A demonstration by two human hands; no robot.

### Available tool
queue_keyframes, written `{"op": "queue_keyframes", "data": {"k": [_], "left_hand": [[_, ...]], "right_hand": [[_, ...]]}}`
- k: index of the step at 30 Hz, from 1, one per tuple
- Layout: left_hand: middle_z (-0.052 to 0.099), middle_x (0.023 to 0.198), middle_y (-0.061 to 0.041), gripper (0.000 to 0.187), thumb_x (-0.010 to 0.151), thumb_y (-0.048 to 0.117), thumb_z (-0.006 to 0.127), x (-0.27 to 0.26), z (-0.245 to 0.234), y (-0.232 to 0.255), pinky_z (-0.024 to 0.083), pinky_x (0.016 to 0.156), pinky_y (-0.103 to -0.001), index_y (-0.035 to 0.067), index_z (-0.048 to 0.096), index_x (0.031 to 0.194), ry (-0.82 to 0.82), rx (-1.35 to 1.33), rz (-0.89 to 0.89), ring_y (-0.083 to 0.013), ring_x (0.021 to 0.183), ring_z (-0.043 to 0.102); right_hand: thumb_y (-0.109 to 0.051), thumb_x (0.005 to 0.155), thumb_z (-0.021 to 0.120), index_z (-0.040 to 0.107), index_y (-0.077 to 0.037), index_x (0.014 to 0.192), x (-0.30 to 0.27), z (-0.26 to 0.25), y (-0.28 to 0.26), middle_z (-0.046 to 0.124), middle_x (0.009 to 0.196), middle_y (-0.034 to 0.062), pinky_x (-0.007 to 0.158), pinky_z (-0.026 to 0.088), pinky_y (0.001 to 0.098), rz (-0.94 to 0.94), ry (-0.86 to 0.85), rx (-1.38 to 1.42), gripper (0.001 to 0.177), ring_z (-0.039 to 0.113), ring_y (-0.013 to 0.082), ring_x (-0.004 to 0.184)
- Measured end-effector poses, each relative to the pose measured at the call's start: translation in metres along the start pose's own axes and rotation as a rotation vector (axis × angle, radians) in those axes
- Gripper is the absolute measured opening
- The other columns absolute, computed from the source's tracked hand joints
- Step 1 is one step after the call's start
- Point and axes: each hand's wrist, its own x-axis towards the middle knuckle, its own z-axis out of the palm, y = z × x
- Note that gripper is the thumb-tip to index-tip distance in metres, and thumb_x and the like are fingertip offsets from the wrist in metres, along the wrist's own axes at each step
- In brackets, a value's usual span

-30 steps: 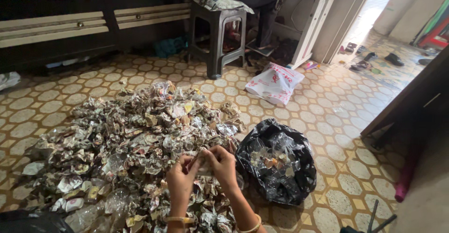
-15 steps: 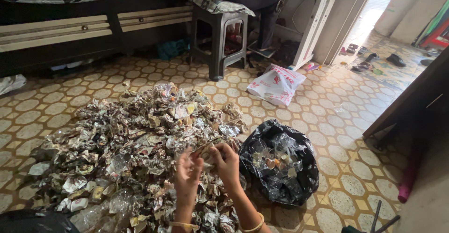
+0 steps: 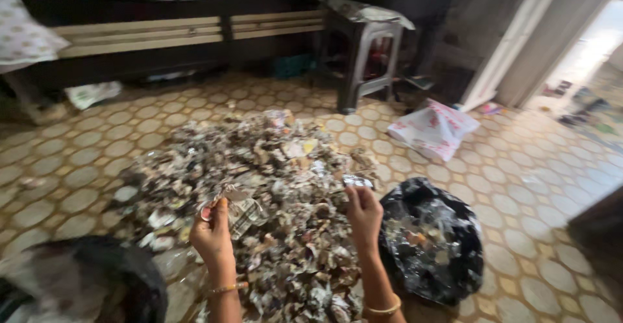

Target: The person sits on the floor and sorts a large pile of crumpled wrappers by hand, picking up individual pieces and placing them into a black plastic bag. The person repeatedly reaches into the pile, selects items, and transfers them to the bag.

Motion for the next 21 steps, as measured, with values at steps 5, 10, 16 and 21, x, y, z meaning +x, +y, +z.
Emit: {"op": "queue_keyframes", "data": {"k": [5,10,16,21], "left_hand": [[0.073,0.091,-0.007,0.022,0.104,0.020,0.070,0.031,-0.084,-0.002,0.049,0.072,-0.028,-0.002,0.073,0.109,0.276,0.132,0.257,-0.0126,0.078,0.061],[0.070,0.119,-0.014,0.026,0.109,0.014,0.064,0.059,-0.180,-0.009,0.054,0.087,-0.031,-0.003,0.063,0.128,0.513,0.001,0.416,-0.0125,0.100,0.066],[0.067,0.117,-0.021,0.052,0.107,0.037,0.067,0.072,-0.274,-0.102,0.053,0.080,-0.044,-0.003,0.051,0.134,0.775,0.529,0.010,-0.0364,0.097,0.068],[0.062,0.123,-0.031,0.062,0.092,0.025,0.070,0.057,-0.297,-0.172,0.050,0.088,-0.057,-0.008,0.046,0.140,0.454,0.771,-0.146,-0.0490,0.110,0.061]], "right_hand": [[-0.018,0.102,0.069,0.068,-0.001,0.090,-0.017,0.023,0.011,0.054,0.070,-0.0071,0.051,0.034,0.0185,-0.044,-0.127,0.033,0.022,0.043,0.0005,0.061],[-0.019,0.099,0.067,0.069,-0.004,0.094,-0.029,0.056,0.005,0.054,0.065,-0.0075,0.048,0.034,0.0192,0.053,-0.218,0.104,0.016,0.045,0.0011,0.055],[-0.020,0.102,0.068,0.070,-0.002,0.094,-0.055,0.089,-0.011,0.053,0.066,-0.0056,0.050,0.032,0.0211,-0.017,-0.309,-0.022,0.020,0.043,0.0015,0.057],[-0.021,0.098,0.071,0.071,-0.002,0.095,-0.078,0.110,-0.033,0.061,0.062,-0.0024,0.048,0.039,0.0225,-0.161,-0.348,-0.247,0.019,0.048,0.0028,0.054]]}}
